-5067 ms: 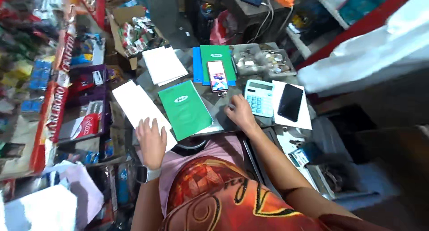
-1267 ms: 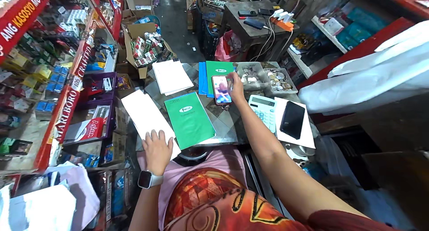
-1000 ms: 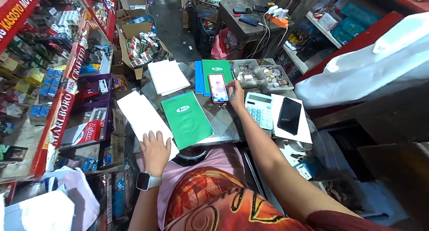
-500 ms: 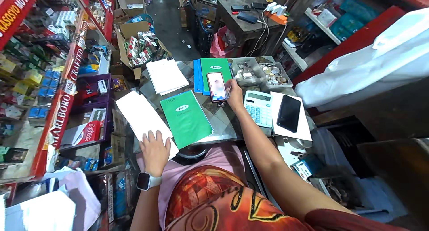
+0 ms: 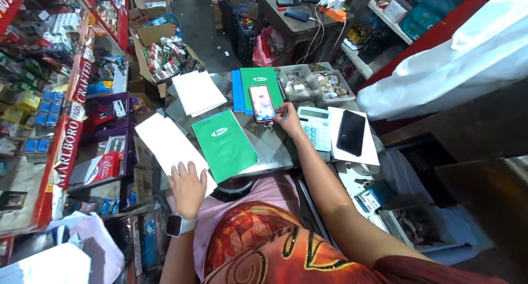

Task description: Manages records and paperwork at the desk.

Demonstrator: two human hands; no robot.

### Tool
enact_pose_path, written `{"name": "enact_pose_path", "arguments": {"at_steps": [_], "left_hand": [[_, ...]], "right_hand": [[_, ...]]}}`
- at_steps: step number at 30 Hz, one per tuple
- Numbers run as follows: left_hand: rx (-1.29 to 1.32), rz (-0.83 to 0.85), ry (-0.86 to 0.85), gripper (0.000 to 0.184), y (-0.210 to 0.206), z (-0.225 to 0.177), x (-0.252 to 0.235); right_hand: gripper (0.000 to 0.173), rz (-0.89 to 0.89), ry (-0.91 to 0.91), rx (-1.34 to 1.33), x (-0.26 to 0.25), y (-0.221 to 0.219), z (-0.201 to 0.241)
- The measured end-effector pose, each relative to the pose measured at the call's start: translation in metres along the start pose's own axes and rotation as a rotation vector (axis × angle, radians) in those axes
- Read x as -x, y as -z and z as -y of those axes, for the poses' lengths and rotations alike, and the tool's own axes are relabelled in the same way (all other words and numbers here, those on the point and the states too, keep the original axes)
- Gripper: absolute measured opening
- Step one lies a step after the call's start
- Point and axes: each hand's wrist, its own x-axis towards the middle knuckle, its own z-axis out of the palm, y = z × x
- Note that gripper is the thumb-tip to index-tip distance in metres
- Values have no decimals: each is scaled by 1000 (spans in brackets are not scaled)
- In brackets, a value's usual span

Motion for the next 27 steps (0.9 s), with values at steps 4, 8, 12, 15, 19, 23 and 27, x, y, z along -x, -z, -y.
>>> {"name": "enact_pose_path", "arguments": {"at_steps": [4,8,12,15,19,23,27], "left_hand": [[20,-1,2,59,0,-1,0],[-5,5,2,58,0,-1,0],[-17,1,5,59,-1,-1,-1],[-45,36,21,59,-2,0,-2],[-44,55,31,59,0,-2,-2],[-40,46,27,59,2,-3,-1],[-51,54,28,59,1,-4,-2]], "right_hand": [[54,-49,-17,42,-7,1,6],[42,-106,-1,170,-5,-2,26],[38,-152,24,285,-13,-9,42],[43,-152,-1,325,-44,-17,39],[55,-142,-40,324,-66,-25,35],[47,-220,-74,329,-58,-25,44],[42,-204,-7,309,-64,-23,43]]}}
